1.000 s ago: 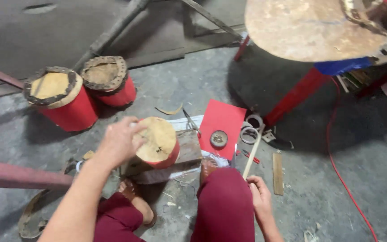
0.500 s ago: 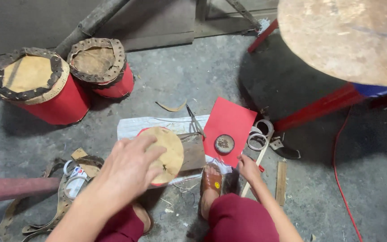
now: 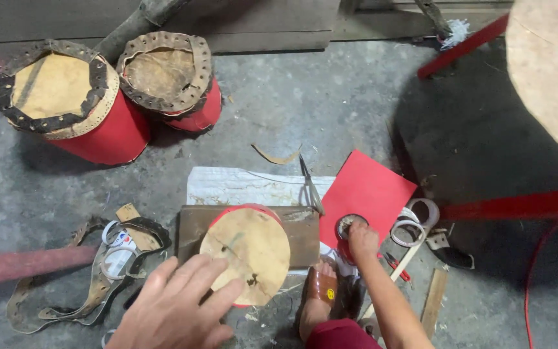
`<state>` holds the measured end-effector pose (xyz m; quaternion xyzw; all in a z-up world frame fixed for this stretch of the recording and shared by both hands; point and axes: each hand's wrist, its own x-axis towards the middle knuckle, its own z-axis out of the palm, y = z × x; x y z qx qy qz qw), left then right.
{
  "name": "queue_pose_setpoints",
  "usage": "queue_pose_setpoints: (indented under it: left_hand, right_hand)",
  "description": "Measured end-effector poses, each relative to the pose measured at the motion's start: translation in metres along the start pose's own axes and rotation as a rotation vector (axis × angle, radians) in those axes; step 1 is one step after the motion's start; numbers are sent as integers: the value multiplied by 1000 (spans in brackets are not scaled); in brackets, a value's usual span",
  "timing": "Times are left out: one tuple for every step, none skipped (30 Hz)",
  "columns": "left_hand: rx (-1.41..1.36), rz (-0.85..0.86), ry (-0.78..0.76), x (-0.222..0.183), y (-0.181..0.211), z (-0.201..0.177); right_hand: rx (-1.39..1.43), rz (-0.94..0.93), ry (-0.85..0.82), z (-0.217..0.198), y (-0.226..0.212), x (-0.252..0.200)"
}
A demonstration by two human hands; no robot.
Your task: Securing a leather skin onto a wooden drum frame using tacks and a hammer, followed by trimming the excess material with scissors.
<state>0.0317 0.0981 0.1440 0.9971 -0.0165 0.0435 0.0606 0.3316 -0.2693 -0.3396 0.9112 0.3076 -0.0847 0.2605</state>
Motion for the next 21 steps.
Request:
queue_pose_setpoints:
  left_hand:
    - [1, -5, -3, 3, -4, 0]
    - [13, -8, -7, 5, -8, -1]
    - [24, -11, -11, 7, -11, -2]
    - [25, -14, -15, 9, -15, -2]
    - [-85, -30, -82, 12, -18, -3]
    - [-193, -47, -150, 14, -21, -4]
    - [-191, -51, -155, 19, -27, -4]
    - [-241, -81, -163, 22, -34, -3]
    - [-291, -112, -169, 24, -40, -4]
    - [-286, -124, -168, 29, -51, -3]
    - [-326, -183, -162, 34, -61, -4]
    - [-367, -239, -154, 38, -73, -4]
    - [-362, -249, -150, 35, -81, 11]
    - [-371, -429, -294, 31, -89, 26]
    - [-378, -611, -435, 27, -97, 40]
    - [-379, -617, -428, 24, -99, 49]
    - [-429, -645, -437, 21, -101, 58]
    - [-484, -671, -450, 17, -100, 68]
    - [-492, -674, -449, 16, -100, 80]
    - [-558, -582, -293, 14, -99, 94]
    - [-619, -489, -136, 12, -97, 107]
  right_hand:
    - [1, -6, 0, -15, 0, 0]
    - [51, 10, -105, -31, 0, -1]
    - [102, 27, -209, -46, 0, -3]
    - [103, 23, -211, -35, 2, -2]
    - [129, 60, -132, -24, 5, -2]
    - [157, 97, -52, -13, 6, -1]
    - [161, 92, -54, -22, 14, -3]
    - [299, 126, -203, -33, 20, -3]
    - [436, 160, -353, -44, 26, -4]
    - [435, 148, -349, -56, 30, -6]
    - [543, 194, -383, -69, 35, -10]
    - [650, 242, -416, -82, 40, -12]
    - [649, 232, -411, -48, 49, -10]
    - [692, 207, -319, -13, 58, -7]
    - [735, 181, -228, 22, 66, -3]
    - [731, 175, -223, -28, 69, -15]
    - [823, 185, -219, -77, 72, -27]
    - [911, 198, -219, -125, 76, -44]
    - [903, 195, -220, -132, 81, -43]
    - [1070, 182, -145, -137, 86, -45]
    - [1236, 169, -66, -142, 90, -48]
